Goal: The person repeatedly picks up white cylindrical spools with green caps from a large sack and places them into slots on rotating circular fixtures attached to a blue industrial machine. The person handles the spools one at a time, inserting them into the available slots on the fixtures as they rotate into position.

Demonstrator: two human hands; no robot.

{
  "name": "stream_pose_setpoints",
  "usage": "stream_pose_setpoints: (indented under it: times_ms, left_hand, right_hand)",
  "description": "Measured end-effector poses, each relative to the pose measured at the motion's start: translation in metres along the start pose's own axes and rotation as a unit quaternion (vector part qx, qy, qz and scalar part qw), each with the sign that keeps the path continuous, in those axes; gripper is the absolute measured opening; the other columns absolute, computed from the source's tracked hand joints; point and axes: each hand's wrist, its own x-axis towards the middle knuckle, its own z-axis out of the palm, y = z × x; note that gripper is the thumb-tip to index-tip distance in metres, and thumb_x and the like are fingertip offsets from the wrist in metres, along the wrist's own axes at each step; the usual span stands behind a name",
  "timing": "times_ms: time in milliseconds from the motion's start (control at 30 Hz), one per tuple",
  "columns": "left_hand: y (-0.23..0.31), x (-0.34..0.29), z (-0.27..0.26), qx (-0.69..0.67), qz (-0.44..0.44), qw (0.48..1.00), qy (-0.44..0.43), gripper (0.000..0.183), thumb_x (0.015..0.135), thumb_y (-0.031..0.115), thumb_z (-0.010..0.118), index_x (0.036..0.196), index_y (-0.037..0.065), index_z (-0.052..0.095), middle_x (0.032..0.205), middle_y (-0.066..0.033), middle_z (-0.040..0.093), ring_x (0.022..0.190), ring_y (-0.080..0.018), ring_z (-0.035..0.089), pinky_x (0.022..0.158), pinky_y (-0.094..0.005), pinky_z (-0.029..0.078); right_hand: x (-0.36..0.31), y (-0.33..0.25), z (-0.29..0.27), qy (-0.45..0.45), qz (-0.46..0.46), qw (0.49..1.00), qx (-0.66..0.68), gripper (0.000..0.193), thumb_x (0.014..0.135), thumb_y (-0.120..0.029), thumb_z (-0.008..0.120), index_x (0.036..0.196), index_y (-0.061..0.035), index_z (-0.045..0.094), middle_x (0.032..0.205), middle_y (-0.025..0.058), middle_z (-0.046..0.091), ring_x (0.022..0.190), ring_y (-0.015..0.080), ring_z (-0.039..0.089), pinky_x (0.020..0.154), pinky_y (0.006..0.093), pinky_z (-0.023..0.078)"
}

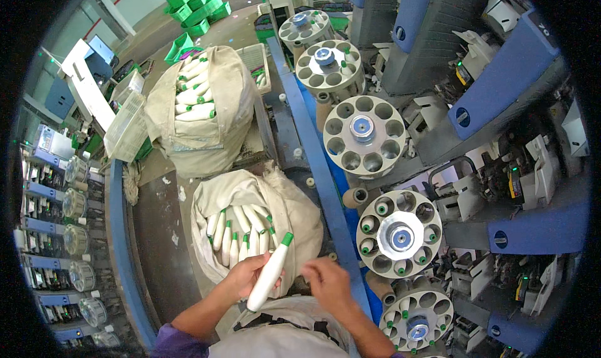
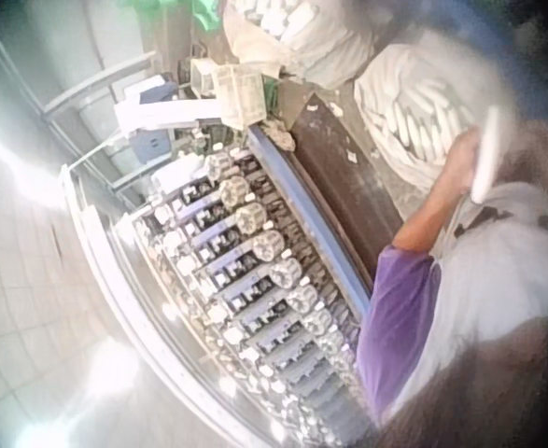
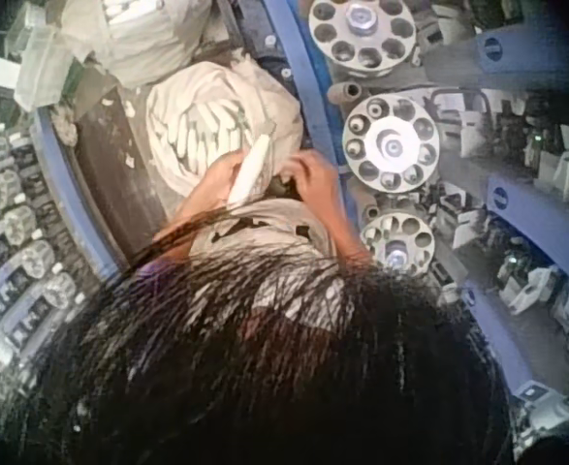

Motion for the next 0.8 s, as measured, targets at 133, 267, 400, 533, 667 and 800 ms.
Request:
stream_pose_setpoints:
  times_ms: [133,267,400,533,667,800]
  left_hand:
    - [-0.014,0.002,-0.004,-0.049,-0.075,0.996,-0.023,0.045,0.109,0.036,0.05,0.133,-0.002,0.057,0.114,-0.0193,0.069,0.09,-0.0317,0.07,0.081,-0.043,0.059]
    - [-0.029,0.009,0.002,-0.113,-0.121,0.982,-0.088,0.044,0.108,0.033,0.048,0.133,-0.002,0.057,0.111,-0.0239,0.069,0.086,-0.0351,0.069,0.074,-0.0438,0.06]
    - [-0.039,0.015,0.017,-0.083,-0.197,0.964,-0.16,0.04,0.11,0.034,0.048,0.133,0.002,0.056,0.107,-0.0196,0.069,0.072,-0.0316,0.068,0.061,-0.0384,0.06]
    - [-0.05,0.02,0.034,-0.088,-0.216,0.954,-0.19,0.038,0.111,0.036,0.045,0.133,0.007,0.057,0.107,-0.0188,0.069,0.069,-0.0299,0.067,0.057,-0.0352,0.058]
    - [-0.046,0.015,0.032,0.173,-0.224,0.955,-0.087,0.045,0.112,0.038,0.044,0.141,0.006,0.056,0.119,-0.0198,0.066,0.077,-0.0259,0.067,0.065,-0.0347,0.057]
    - [-0.028,0.011,0.01,0.513,-0.136,0.835,-0.147,0.059,0.111,0.042,0.05,0.159,0.008,0.043,0.13,-0.0113,0.064,0.106,-0.0173,0.064,0.093,-0.0316,0.053]
  right_hand:
    - [0.008,0.001,-0.02,0.025,-0.095,0.995,-0.008,0.02,0.084,-0.014,0.083,0.104,-0.0087,0.079,0.089,0.0095,0.07,0.078,0.0276,0.067,0.069,0.0365,0.052]
    - [0.005,0.001,-0.027,-0.014,-0.149,0.988,-0.027,0.027,0.082,-0.024,0.084,0.107,-0.0155,0.081,0.088,0.004,0.065,0.082,0.0218,0.061,0.077,0.0383,0.043]
    - [-0.001,0.015,-0.037,-0.036,-0.173,0.982,-0.071,0.033,0.076,-0.03,0.087,0.108,-0.0242,0.084,0.085,-0.0039,0.06,0.08,0.0156,0.051,0.08,0.0364,0.027]
    - [-0.011,0.031,-0.032,0.011,-0.176,0.982,-0.066,0.019,0.077,-0.029,0.085,0.095,-0.0239,0.082,0.086,-0.0028,0.058,0.08,0.0176,0.051,0.082,0.0383,0.028]
    - [-0.022,0.05,-0.038,0.06,-0.146,0.964,-0.214,0.005,0.083,-0.023,0.077,0.082,-0.0201,0.073,0.087,0.0011,0.06,0.084,0.025,0.052,0.083,0.0423,0.029]
    - [-0.012,0.102,-0.109,0.28,-0.069,0.919,-0.27,0.004,0.09,-0.015,0.063,0.089,-0.0173,0.066,0.092,0.0092,0.055,0.095,0.0356,0.05,0.083,0.0496,0.03]
